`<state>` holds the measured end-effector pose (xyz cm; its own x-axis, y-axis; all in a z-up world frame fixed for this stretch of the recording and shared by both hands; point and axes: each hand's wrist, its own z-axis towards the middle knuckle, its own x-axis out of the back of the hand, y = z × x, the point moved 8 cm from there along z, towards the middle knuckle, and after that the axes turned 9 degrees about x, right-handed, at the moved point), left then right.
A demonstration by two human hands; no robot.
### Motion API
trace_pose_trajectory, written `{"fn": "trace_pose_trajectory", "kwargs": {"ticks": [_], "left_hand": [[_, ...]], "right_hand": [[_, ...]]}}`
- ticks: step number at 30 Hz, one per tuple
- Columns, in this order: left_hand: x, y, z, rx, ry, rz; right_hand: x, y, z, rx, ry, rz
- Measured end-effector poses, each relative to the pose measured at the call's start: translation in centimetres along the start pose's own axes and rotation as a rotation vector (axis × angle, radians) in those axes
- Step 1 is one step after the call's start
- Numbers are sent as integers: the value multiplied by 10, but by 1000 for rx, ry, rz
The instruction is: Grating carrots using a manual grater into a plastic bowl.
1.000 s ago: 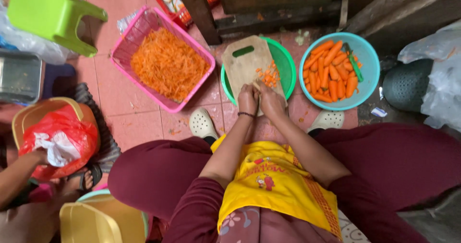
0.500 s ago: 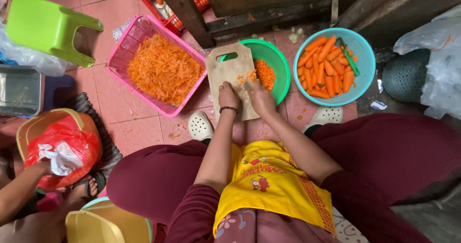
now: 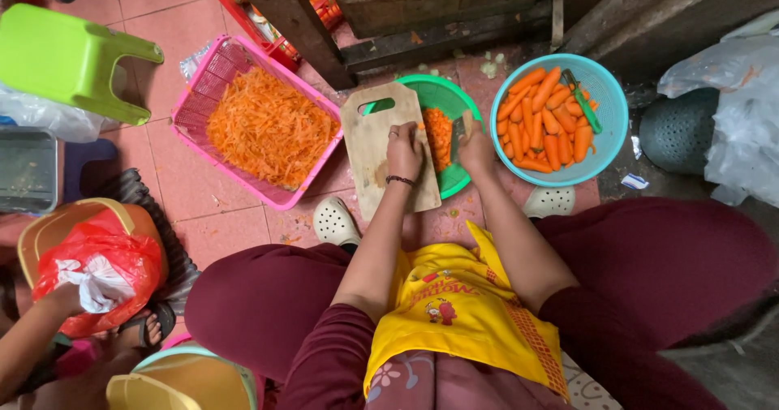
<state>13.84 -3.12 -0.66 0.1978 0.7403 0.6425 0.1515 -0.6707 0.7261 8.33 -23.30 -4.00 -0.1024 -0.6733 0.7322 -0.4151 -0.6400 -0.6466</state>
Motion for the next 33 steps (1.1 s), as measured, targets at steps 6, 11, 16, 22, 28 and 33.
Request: {"fn": "trace_pose_trajectory", "kwargs": {"ticks": [6, 11, 16, 22, 28, 33], "left_hand": [[-2, 34, -12, -209, -191, -392], [58, -15, 15, -115, 256, -129], [81, -95, 16, 309, 528, 166], [71, -104, 9, 335, 446, -2], [55, -88, -6, 482, 337, 41], [41, -71, -14, 350, 345, 107]], "right_hand": [[-59, -5, 4, 88, -119, -33], [-89, -1, 2, 153, -202, -27], [-87, -16, -3, 101, -227, 82], [-76, 4, 16, 108, -128, -64], [46, -82, 19, 309, 198, -101], [6, -82, -7, 294, -8, 67]]}}
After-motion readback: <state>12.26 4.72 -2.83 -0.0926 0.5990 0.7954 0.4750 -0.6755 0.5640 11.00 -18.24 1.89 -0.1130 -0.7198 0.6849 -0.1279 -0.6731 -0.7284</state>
